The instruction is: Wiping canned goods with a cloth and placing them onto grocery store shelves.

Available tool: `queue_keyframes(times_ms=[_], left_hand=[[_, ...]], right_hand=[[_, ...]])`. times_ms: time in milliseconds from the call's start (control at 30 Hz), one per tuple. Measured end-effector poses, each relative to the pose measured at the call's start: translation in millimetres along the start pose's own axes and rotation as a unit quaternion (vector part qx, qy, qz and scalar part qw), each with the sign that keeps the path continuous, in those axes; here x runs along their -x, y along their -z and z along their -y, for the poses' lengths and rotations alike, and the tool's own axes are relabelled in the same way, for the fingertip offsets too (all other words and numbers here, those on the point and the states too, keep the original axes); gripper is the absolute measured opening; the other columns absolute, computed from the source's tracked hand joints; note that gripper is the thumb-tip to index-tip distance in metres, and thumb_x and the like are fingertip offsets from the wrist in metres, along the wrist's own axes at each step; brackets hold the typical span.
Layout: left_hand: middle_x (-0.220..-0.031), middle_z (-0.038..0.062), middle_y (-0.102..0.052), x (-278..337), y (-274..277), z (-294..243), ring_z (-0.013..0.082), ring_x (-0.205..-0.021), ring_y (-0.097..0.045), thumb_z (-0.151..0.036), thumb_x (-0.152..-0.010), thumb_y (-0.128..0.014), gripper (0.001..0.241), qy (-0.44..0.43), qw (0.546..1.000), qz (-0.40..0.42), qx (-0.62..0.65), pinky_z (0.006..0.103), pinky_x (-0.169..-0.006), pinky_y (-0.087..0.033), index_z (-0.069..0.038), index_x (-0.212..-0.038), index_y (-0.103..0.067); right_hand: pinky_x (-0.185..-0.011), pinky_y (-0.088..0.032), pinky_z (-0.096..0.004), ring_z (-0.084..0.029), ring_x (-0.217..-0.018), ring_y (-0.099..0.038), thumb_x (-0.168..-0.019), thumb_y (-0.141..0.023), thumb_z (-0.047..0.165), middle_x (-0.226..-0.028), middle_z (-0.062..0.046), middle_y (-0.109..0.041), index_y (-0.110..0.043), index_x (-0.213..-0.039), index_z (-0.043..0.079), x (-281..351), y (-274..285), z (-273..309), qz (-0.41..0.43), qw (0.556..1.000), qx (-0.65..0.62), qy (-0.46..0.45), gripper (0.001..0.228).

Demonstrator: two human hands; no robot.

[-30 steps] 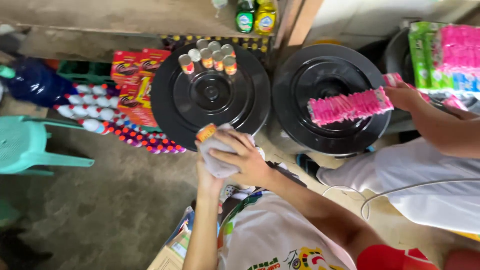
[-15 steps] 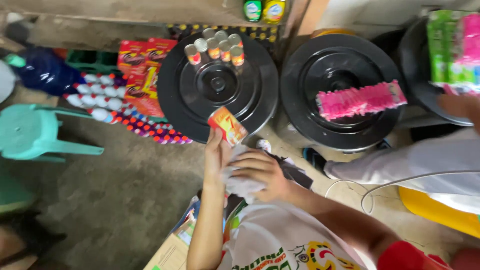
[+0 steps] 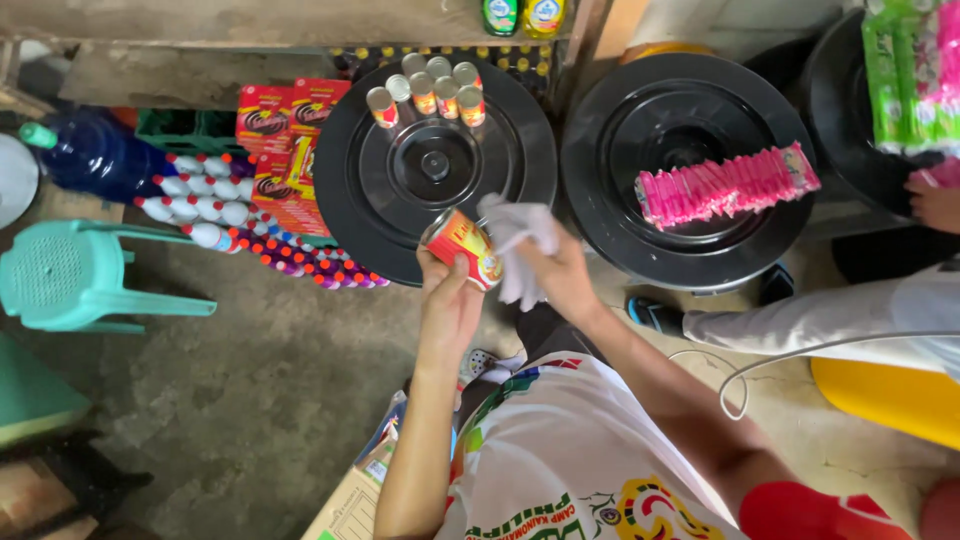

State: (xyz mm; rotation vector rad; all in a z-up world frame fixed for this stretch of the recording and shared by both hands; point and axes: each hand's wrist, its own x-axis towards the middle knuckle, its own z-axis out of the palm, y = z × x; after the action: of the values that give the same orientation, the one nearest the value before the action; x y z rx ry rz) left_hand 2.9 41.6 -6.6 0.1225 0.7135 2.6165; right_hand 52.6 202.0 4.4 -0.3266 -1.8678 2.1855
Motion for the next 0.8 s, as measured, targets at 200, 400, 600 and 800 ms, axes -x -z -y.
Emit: queue_keyframes(times_ms=[200,400,600,800], left_hand=[[-0.150,0.010,-0.048,-3,-11,-1,0.0229,-0.141,-0.046,-0.008,-0.096,-0.070,0.064,-0.004,0.999,0.001,-0.046,0.0418,-0.120,-0.036,-0.014,-0.148,-0.033],[-0.147,0.009,-0.049,-16,-11,-1,0.0232,-0.136,-0.048,-0.011,-0.098,-0.069,0.062,-0.010,0.998,-0.026,-0.048,0.0418,-0.114,-0.039,-0.013,-0.148,-0.033],[-0.148,0.009,-0.051,-31,6,-14,0.0235,-0.139,-0.047,-0.016,-0.100,-0.069,0.057,-0.038,0.997,-0.020,-0.061,0.0415,-0.119,-0.037,-0.010,-0.148,-0.038],[-0.146,0.011,-0.053,-40,-9,-47,0.0262,-0.138,-0.052,-0.026,-0.099,-0.071,0.062,-0.059,0.995,0.027,-0.071,0.0483,-0.115,-0.041,-0.007,-0.150,-0.042]], right_hand=[[-0.103,-0.049,-0.031,-0.014,-0.118,-0.060,-0.095,-0.068,0.011,-0.133,-0.011,-0.066,-0.052,-0.145,-0.001,4,-17,13,0.037,0.988,0.125,0.083,0.054],[-0.106,-0.049,-0.033,-0.019,-0.124,-0.061,-0.086,-0.081,0.018,-0.135,-0.013,-0.062,-0.046,-0.149,0.003,-10,-15,31,0.075,0.975,0.188,0.094,0.073],[-0.108,-0.047,-0.036,-0.024,-0.131,-0.057,-0.078,-0.088,0.021,-0.144,-0.017,-0.056,-0.043,-0.149,0.001,-34,-14,34,0.129,0.951,0.228,0.164,0.086],[-0.103,-0.051,-0.036,-0.020,-0.117,-0.063,-0.095,-0.073,0.016,-0.132,-0.012,-0.067,-0.049,-0.154,0.002,-69,15,1,0.136,0.989,0.066,0.008,0.065]])
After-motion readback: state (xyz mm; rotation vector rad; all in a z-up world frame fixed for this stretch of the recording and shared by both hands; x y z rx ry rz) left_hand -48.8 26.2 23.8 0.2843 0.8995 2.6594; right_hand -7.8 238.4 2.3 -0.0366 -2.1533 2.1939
